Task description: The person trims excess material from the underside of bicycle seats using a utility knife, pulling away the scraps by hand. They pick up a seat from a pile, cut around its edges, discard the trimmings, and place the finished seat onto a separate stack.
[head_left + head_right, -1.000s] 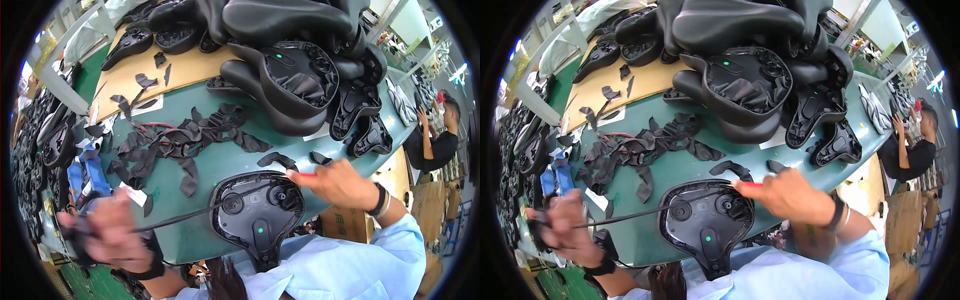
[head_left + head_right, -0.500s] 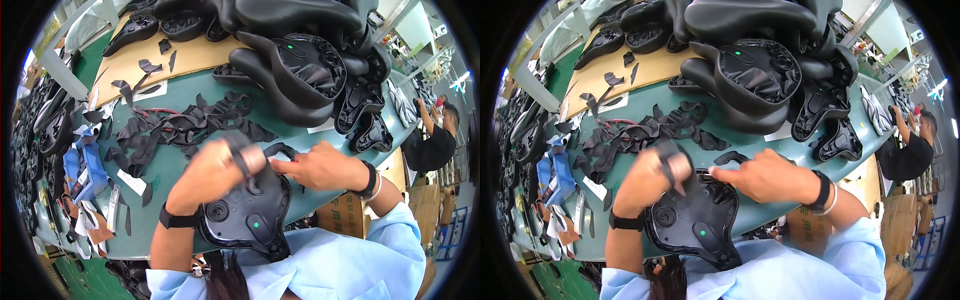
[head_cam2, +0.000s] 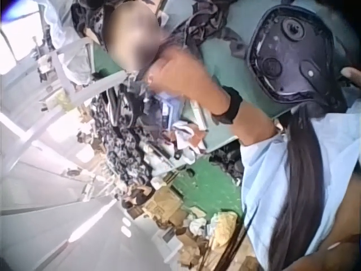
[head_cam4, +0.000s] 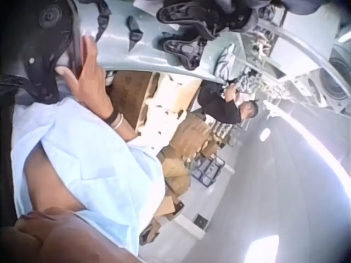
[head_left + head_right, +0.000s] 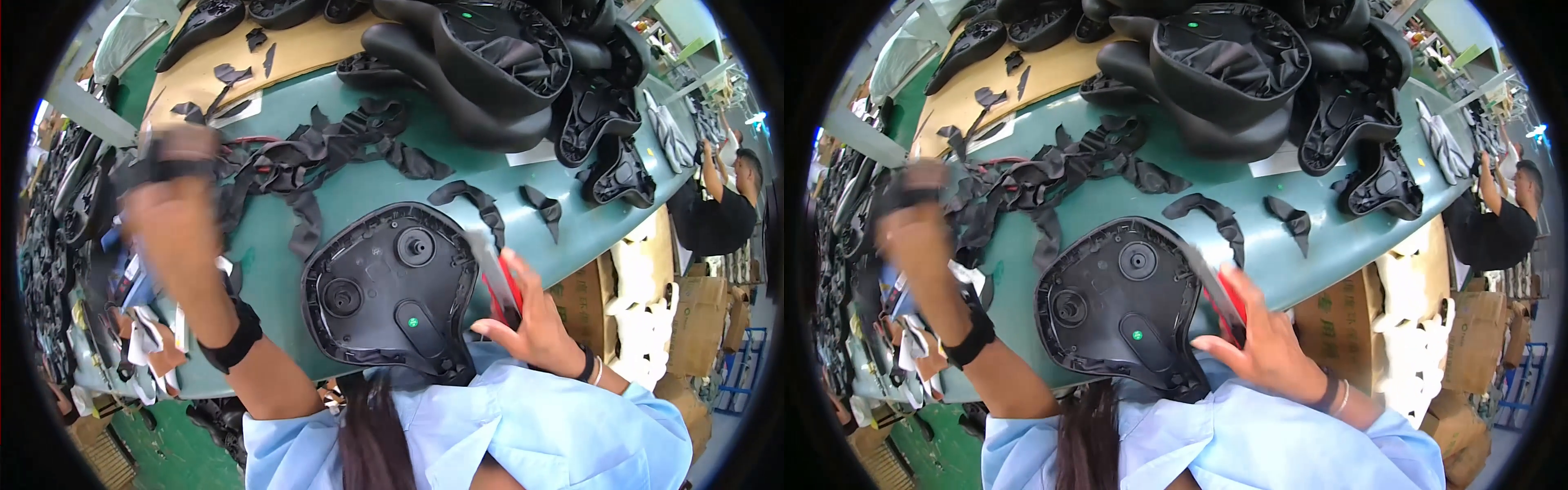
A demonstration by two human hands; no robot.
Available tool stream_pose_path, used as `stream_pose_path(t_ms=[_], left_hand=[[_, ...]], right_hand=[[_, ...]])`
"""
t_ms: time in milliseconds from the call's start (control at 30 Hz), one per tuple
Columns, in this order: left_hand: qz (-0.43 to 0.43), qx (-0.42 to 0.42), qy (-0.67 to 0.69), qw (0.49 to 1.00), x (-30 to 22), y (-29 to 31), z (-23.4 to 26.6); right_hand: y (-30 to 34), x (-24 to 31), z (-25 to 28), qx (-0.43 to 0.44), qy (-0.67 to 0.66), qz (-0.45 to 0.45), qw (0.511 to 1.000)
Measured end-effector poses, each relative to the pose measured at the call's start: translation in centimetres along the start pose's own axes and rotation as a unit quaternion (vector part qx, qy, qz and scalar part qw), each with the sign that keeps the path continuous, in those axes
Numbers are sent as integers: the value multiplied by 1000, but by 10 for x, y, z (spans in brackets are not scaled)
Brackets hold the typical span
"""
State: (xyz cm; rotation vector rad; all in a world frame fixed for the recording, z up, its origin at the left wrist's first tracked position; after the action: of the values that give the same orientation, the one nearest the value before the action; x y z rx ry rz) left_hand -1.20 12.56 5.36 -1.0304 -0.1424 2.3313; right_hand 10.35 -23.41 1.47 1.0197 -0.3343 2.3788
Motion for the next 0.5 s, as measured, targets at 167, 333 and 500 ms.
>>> stream_pose_path(t_ms=[167, 333, 500], left_hand=[[-146, 71, -263, 951, -8, 77, -20], [-314, 368, -6, 875, -83, 131, -20], [-272, 500, 40, 821, -66, 124, -65]], right_hand=[[-57, -15, -21, -101, -76, 106, 986], [-83, -7, -15, -44, -185, 77, 979], [-40, -10, 4, -58, -237, -14, 970]])
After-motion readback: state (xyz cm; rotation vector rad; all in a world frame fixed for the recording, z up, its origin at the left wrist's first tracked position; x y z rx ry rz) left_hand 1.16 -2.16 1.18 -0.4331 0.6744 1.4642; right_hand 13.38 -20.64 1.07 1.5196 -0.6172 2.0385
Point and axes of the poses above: each hand's wrist, its own y-axis away from the middle knuckle, its own z-axis out of the back of the hand, x = y × z, the point moved 2 cm from there along -y, towards the middle knuckle, and after that the axes turned 6 degrees about z, right-handed, at the moved point
